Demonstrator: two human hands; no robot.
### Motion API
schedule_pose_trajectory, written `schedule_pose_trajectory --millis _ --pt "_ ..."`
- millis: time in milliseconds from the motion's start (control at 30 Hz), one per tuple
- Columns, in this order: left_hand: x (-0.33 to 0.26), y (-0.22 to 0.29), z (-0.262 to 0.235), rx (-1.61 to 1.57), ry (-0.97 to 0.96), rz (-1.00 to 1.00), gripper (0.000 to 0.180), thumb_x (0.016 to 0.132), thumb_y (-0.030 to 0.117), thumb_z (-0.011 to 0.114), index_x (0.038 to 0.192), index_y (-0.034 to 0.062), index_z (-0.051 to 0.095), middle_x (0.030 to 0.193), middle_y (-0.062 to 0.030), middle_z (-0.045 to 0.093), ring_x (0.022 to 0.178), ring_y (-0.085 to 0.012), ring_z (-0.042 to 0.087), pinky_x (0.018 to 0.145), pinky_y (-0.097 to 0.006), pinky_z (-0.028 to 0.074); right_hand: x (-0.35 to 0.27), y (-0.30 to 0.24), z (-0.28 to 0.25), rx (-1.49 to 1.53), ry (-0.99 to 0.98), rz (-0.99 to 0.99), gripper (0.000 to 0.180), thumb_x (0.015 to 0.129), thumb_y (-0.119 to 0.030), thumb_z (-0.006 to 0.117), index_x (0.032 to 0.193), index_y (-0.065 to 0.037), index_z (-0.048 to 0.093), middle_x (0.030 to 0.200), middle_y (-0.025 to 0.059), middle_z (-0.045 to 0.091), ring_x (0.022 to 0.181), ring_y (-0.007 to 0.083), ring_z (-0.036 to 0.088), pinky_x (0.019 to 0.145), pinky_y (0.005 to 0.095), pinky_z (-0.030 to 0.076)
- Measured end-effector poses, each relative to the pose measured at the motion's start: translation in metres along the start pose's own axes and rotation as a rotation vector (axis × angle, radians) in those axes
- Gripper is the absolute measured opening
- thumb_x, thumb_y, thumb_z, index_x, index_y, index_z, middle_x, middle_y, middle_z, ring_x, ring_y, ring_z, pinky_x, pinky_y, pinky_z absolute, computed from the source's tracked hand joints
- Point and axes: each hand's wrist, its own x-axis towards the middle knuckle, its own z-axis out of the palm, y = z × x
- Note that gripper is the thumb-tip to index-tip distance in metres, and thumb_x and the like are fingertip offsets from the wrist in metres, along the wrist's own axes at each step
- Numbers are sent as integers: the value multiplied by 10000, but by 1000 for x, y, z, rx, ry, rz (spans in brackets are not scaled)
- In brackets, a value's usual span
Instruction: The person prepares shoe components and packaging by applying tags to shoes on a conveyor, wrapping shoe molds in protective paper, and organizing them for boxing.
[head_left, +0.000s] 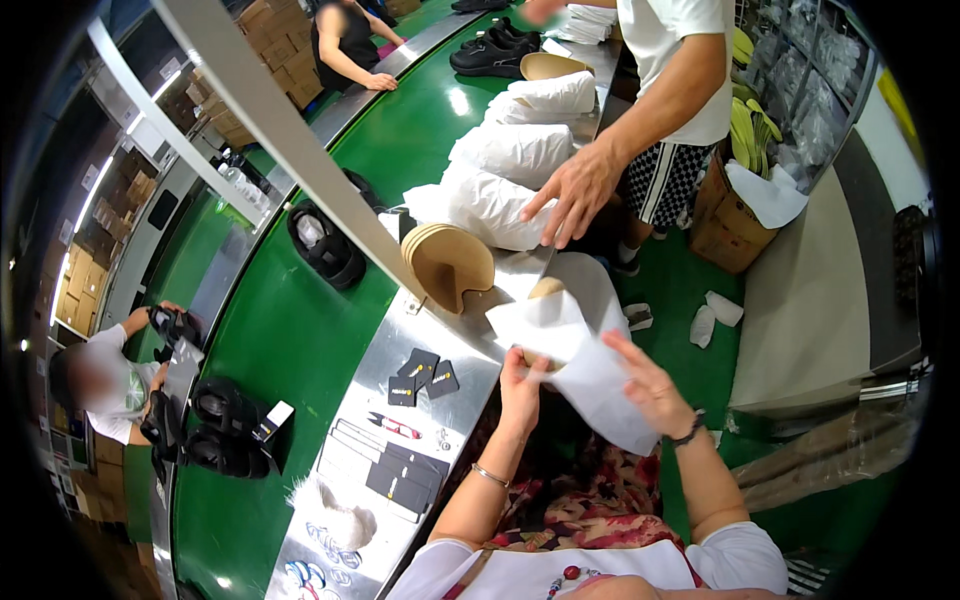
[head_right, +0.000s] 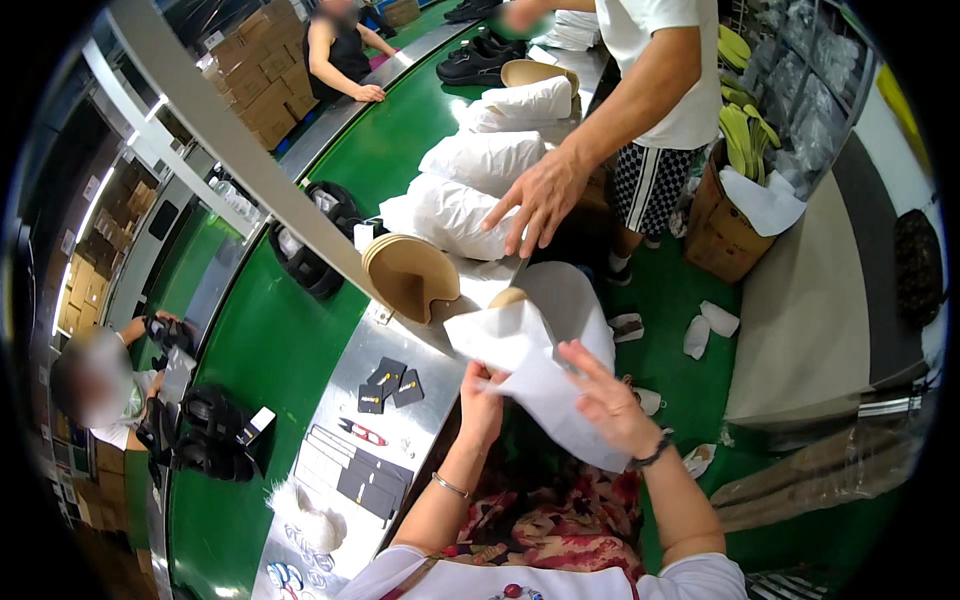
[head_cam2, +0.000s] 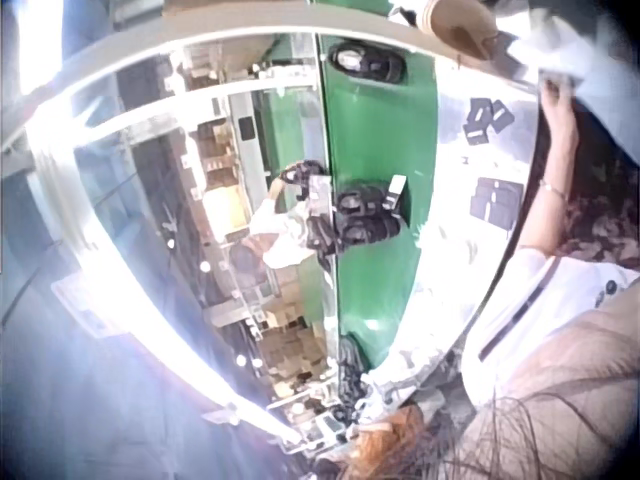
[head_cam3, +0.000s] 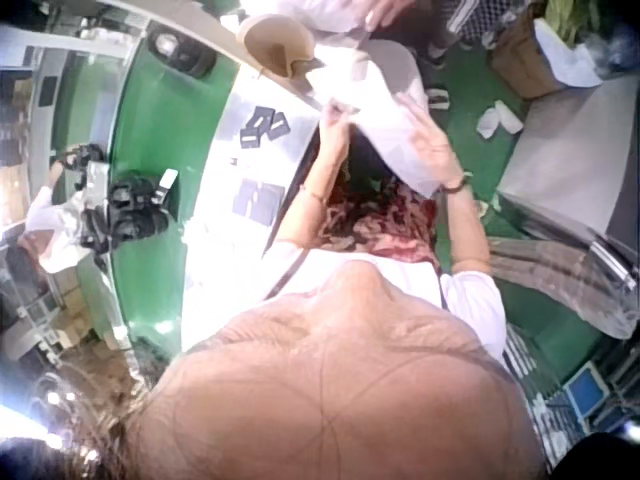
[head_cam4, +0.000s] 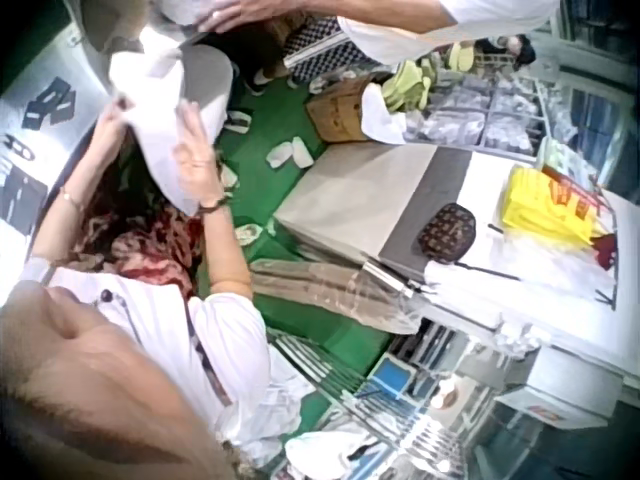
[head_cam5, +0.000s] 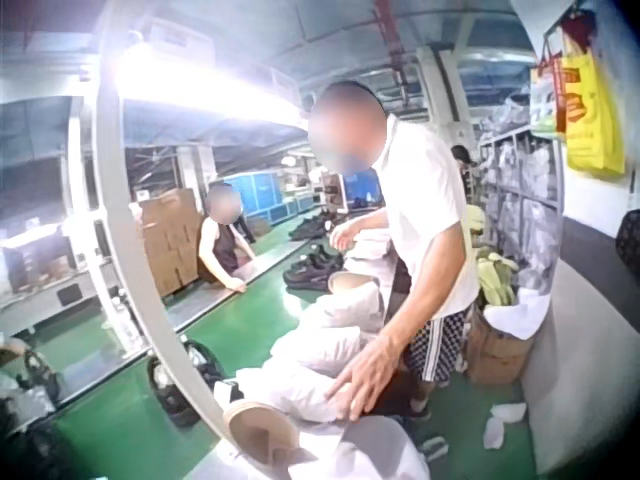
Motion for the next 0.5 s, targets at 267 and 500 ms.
schedule_pose_trajectory --millis 267,500 --pt "-14 43 -3 -248 -348 -137 431 925 177 470 1306 -2 376 1239 -137 493 1102 -248 520 910 -384 469 36 -19 41 -663 -22 -51 492 916 -386 472 1318 -103 458 1430 198 273 1325 378 251 1059 449 238" --pt "-35 68 22 25 -235 86 334 888 108 565 1196 36 458 1044 -51 567 901 -115 569 786 -256 488 56 -3 43 -582 16 169 635 913 -430 456 1398 -63 274 1407 271 251 1292 404 286 1054 384 269"
